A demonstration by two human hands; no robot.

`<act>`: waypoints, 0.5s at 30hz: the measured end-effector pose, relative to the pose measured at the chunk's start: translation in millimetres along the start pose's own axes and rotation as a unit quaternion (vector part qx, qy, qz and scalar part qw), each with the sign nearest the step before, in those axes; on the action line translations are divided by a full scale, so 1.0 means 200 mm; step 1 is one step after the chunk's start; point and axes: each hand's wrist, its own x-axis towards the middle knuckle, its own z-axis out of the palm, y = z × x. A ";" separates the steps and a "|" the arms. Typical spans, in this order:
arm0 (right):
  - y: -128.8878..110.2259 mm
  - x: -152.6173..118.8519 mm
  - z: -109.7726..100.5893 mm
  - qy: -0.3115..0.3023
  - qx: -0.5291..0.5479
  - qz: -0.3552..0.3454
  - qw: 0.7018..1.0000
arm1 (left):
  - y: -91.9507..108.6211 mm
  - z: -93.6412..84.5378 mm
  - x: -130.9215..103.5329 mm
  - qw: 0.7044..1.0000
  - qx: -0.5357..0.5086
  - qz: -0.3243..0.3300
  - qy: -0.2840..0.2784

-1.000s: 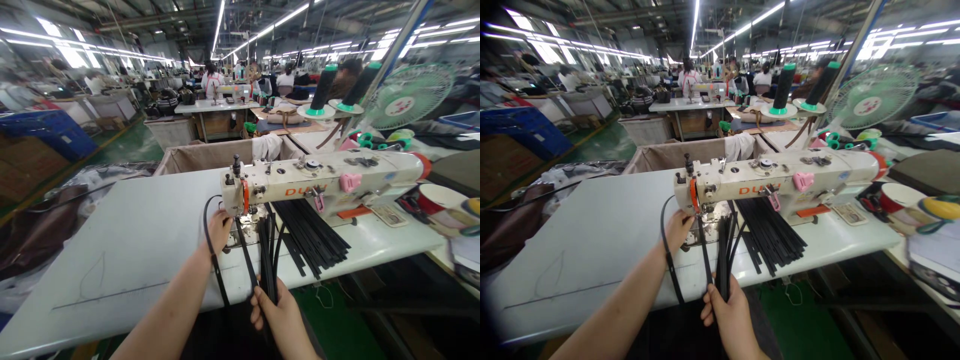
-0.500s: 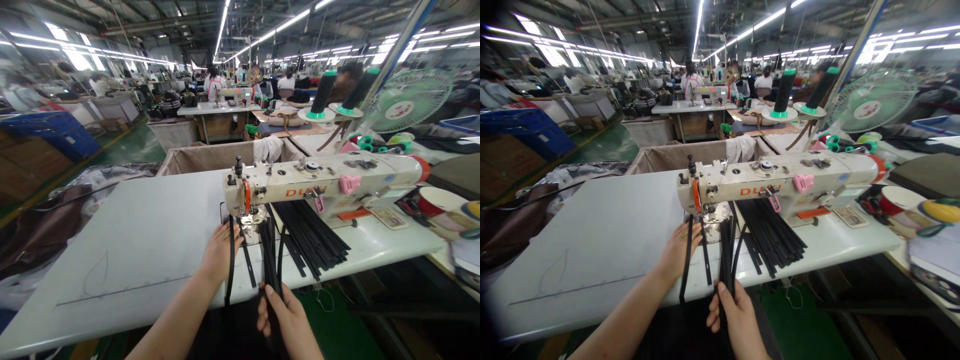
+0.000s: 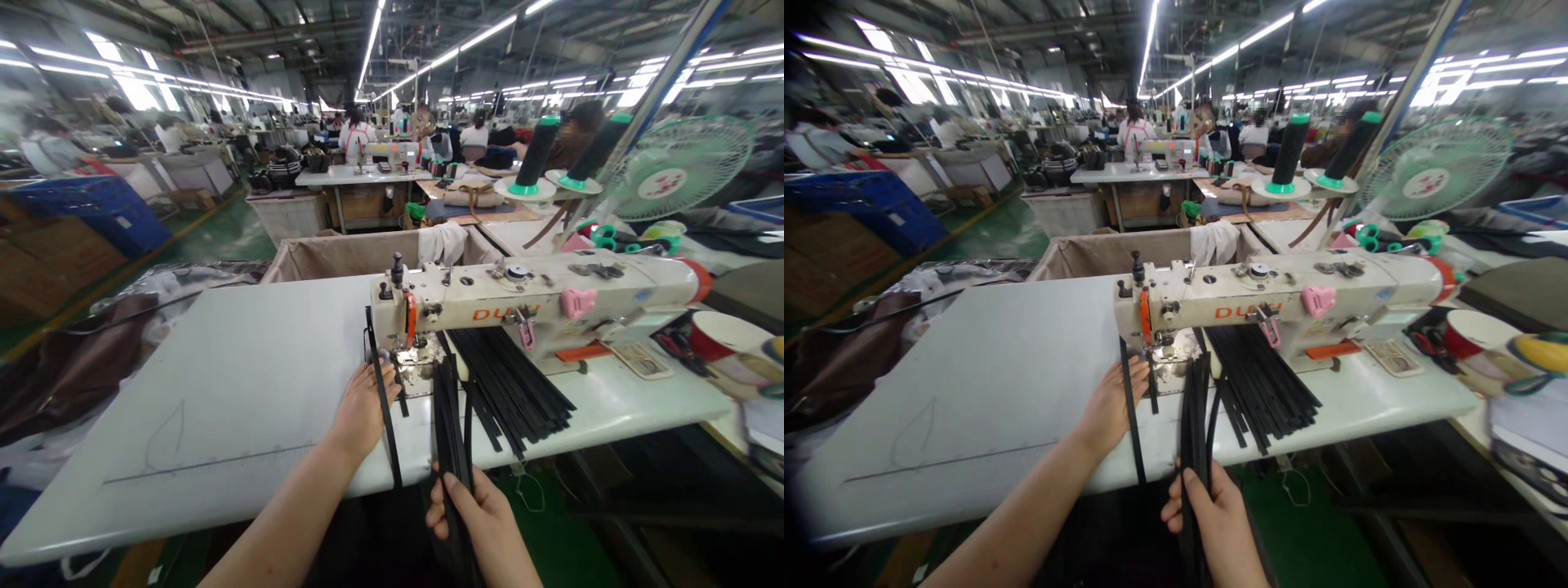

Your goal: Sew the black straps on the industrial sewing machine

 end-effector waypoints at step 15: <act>0.13 0.03 -0.04 -0.021 -0.025 -0.033 0.999 | 0.00 0.00 0.00 1.000 -0.010 -0.010 0.006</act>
